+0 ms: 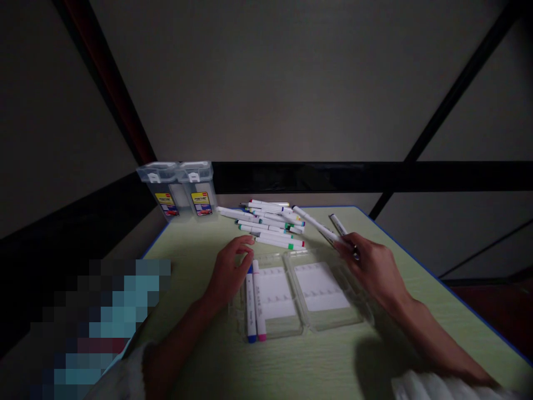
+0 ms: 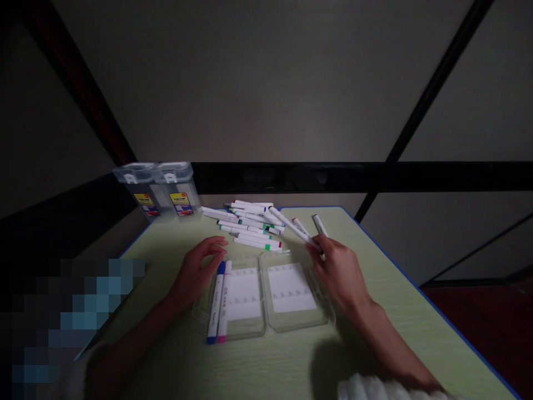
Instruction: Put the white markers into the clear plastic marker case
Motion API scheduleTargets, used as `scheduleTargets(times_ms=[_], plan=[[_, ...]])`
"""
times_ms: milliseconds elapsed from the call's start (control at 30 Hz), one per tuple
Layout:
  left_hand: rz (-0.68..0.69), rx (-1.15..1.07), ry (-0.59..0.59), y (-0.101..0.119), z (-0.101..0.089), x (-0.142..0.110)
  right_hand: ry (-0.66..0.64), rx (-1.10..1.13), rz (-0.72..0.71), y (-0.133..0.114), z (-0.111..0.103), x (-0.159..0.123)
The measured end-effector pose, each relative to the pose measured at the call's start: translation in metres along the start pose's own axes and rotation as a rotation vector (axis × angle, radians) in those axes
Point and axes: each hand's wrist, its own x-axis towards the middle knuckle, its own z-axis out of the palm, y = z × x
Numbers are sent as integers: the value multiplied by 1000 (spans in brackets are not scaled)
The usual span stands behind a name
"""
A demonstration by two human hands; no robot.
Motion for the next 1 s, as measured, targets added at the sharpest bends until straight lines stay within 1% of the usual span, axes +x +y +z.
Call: scheduleTargets(times_ms=[100,200,367,633,1000], plan=[[10,6,-2,-2,0,0,34,-98,90,21,-2,5],[14,10,-3,-3,0,0,71,-151,141,37,-1,7],[39,31,-18,-3,-1,0,57,-201,144,51,6,6],[79,49,-31,-3,0,0,12,-237,144,59,13,7],[82,61,-59,0,-1,0,-73,-242,137,56,15,8]])
